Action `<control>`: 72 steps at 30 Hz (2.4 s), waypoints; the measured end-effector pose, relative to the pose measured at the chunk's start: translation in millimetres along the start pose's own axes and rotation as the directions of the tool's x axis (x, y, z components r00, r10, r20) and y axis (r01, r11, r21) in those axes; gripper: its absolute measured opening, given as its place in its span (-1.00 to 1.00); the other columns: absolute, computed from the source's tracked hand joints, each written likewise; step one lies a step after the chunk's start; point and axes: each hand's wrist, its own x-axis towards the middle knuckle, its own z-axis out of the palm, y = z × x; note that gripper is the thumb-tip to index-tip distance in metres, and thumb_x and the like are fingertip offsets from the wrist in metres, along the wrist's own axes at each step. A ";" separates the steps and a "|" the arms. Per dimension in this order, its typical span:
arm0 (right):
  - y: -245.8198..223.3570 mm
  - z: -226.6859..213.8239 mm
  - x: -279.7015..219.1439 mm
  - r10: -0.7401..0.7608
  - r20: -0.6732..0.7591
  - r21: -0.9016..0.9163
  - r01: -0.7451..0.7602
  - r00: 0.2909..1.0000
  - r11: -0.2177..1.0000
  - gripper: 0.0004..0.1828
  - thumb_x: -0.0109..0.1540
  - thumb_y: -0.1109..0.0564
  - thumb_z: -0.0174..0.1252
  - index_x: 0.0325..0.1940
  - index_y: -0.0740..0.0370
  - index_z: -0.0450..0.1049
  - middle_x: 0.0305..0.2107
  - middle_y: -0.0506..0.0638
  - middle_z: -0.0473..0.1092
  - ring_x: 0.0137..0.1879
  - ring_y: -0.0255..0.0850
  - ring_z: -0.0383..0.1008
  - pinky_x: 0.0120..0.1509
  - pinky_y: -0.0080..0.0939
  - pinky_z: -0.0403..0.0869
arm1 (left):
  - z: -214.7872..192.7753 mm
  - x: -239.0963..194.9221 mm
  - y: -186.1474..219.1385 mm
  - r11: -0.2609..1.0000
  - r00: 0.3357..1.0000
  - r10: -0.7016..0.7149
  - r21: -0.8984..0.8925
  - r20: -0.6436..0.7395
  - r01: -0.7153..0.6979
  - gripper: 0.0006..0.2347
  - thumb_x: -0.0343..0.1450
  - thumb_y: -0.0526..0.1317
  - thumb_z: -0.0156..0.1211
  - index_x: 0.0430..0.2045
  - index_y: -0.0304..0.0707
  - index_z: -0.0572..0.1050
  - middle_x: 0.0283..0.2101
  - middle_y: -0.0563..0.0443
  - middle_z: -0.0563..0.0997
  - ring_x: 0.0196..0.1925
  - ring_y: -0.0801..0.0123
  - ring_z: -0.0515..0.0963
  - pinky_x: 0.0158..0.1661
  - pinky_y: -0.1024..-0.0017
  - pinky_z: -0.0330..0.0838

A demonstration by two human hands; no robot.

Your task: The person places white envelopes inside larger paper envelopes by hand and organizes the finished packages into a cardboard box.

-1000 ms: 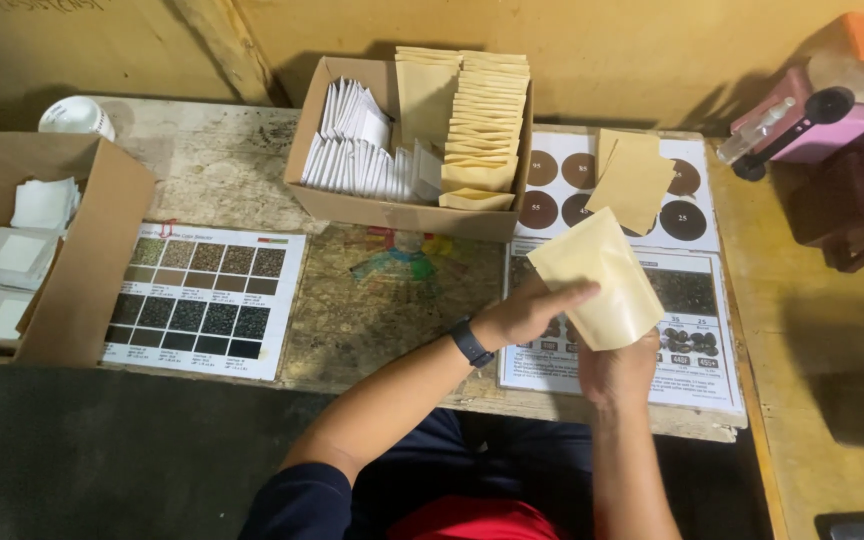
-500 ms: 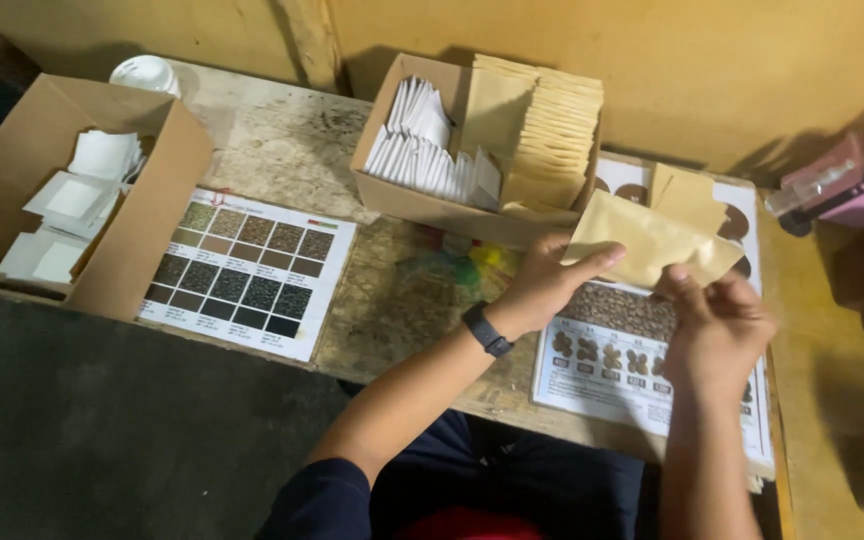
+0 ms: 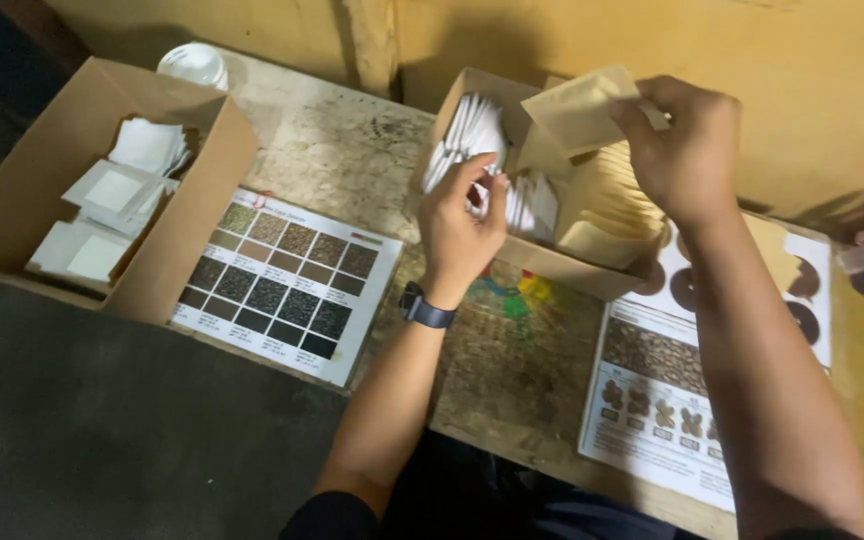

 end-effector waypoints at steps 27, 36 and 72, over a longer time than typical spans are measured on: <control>15.2 110.3 4.7 0.046 0.443 -0.509 0.209 0.896 0.835 -0.89 0.22 0.16 0.21 -0.33 0.13 0.65 -0.53 0.11 0.51 -0.34 0.08 0.61 -0.27 0.00 0.57 | 10.2 -3.9 -19.8 0.994 0.996 -0.063 -0.091 -0.068 0.057 -0.82 0.38 -0.30 0.28 -0.17 -0.21 0.57 -0.43 -0.03 0.62 -0.58 0.30 0.59 -0.61 0.44 0.41; 50.6 137.8 2.1 0.059 0.608 -0.589 0.401 0.791 0.702 -0.73 0.21 0.27 0.11 -0.55 0.22 0.60 -0.64 0.17 0.47 -0.42 0.09 0.63 -0.43 0.05 0.55 | 10.3 -4.4 -22.0 0.995 0.995 -0.074 -0.079 -0.066 0.068 -0.82 0.38 -0.27 0.27 -0.16 -0.14 0.56 -0.43 0.05 0.61 -0.55 0.34 0.59 -0.58 0.47 0.43; -43.7 -98.3 -223.3 0.561 0.258 0.672 -0.563 0.787 0.481 -0.85 0.20 0.37 0.28 -0.18 0.58 0.57 -0.60 0.31 0.49 -0.53 -0.07 0.51 -0.46 -0.23 0.44 | 89.9 -99.5 102.5 0.711 0.684 -0.059 -0.450 0.727 0.540 -0.87 0.42 -0.28 0.32 -0.25 -0.36 0.60 -0.60 0.01 0.55 -0.46 0.61 0.57 -0.48 0.69 0.47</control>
